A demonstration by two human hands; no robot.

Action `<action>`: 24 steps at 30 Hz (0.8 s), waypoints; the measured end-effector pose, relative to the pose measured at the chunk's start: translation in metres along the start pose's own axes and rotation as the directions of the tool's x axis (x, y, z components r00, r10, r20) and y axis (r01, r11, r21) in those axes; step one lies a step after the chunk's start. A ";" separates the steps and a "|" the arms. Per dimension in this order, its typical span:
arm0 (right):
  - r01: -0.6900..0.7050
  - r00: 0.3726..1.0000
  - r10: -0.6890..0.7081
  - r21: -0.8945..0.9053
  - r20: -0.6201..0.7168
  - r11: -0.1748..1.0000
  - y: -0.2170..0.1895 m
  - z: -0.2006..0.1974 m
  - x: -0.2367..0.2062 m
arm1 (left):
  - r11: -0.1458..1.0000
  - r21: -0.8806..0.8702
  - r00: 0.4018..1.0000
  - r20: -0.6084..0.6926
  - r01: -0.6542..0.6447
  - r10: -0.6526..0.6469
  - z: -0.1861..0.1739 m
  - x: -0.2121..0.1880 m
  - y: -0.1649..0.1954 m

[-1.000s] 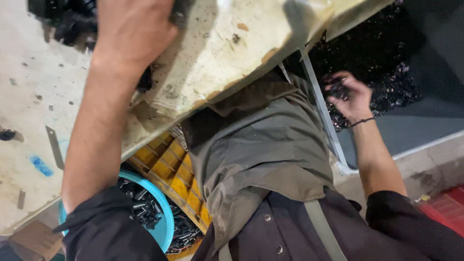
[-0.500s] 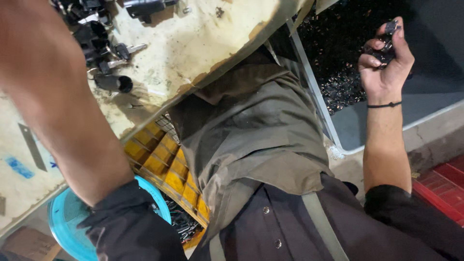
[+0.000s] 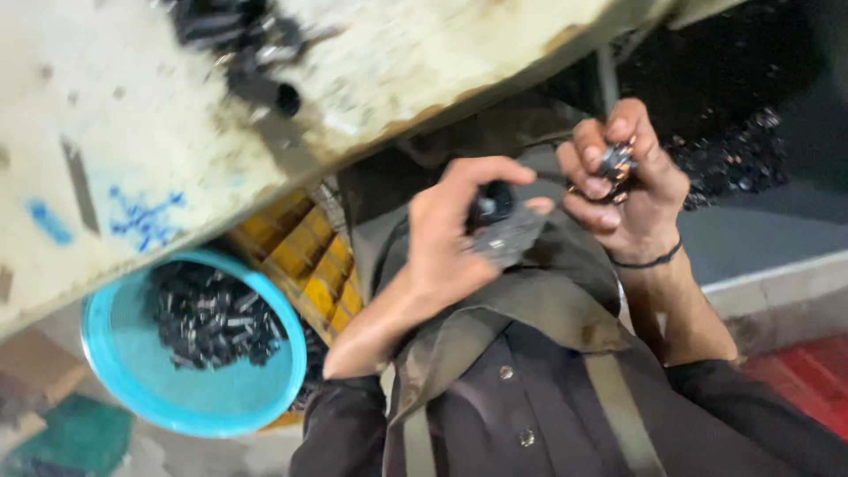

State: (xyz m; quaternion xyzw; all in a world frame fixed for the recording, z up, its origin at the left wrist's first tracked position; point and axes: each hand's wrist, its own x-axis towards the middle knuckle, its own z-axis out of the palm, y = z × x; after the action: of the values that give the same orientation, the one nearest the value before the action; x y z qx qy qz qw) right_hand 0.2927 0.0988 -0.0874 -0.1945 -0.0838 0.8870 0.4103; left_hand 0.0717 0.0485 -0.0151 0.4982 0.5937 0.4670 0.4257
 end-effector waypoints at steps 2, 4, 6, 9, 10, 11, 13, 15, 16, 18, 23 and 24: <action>-0.009 1.000 0.008 -0.091 -0.013 0.996 0.019 0.018 0.007 | 0.999 -0.033 0.998 -0.045 -0.037 0.036 0.006 -0.008 -0.008; 0.023 0.999 -0.029 -0.198 -0.026 0.980 0.036 0.030 0.014 | 0.994 -0.108 0.994 -0.109 -0.014 0.002 0.006 -0.012 -0.016; 0.111 0.993 -0.119 -0.353 -0.002 0.929 0.045 0.036 0.020 | 0.964 -0.258 0.988 -0.113 0.070 -0.102 0.004 -0.014 -0.024; 0.298 0.951 -0.281 -0.633 0.130 0.715 0.046 0.040 0.028 | 0.815 -0.540 0.970 0.010 0.210 -0.243 0.003 -0.016 -0.035; 0.361 0.926 -0.321 -0.718 0.200 0.594 0.042 0.040 0.031 | 0.745 -0.627 0.966 0.049 0.228 -0.254 0.003 -0.017 -0.038; 0.390 0.913 -0.321 -0.770 0.252 0.504 0.038 0.040 0.031 | 0.664 -0.706 0.961 0.092 0.248 -0.261 0.004 -0.019 -0.040; 0.422 0.898 -0.290 -0.834 0.331 0.355 0.027 0.041 0.031 | 0.655 -0.703 0.953 0.113 0.277 -0.281 0.004 -0.023 -0.042; 0.451 0.886 -0.241 -0.855 0.396 0.255 0.017 0.043 0.031 | 0.716 -0.638 0.956 0.129 0.283 -0.262 0.000 -0.027 -0.040; 0.477 0.873 -0.222 -0.853 0.433 0.211 0.012 0.045 0.032 | 0.777 -0.568 0.962 0.138 0.272 -0.236 -0.003 -0.029 -0.039; 0.539 0.831 -0.243 -0.832 0.501 0.128 0.009 0.053 0.033 | 0.897 -0.420 0.990 0.089 0.137 -0.109 -0.011 -0.030 -0.034; 0.707 0.707 -0.013 -0.705 0.707 0.053 0.012 0.096 0.046 | 0.997 -0.068 0.988 0.142 -0.047 0.056 -0.029 -0.024 -0.019; 0.708 0.705 0.033 -0.706 0.709 0.029 0.010 0.105 0.049 | 0.999 -0.021 0.983 0.178 -0.043 0.046 -0.031 -0.024 -0.015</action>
State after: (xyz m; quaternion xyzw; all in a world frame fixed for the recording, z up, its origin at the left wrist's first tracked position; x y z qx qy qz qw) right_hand 0.2131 0.1311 -0.0085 -0.1185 -0.7970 0.4797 0.3473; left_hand 0.0421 0.0199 -0.0230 0.5474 0.5378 0.4351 0.4710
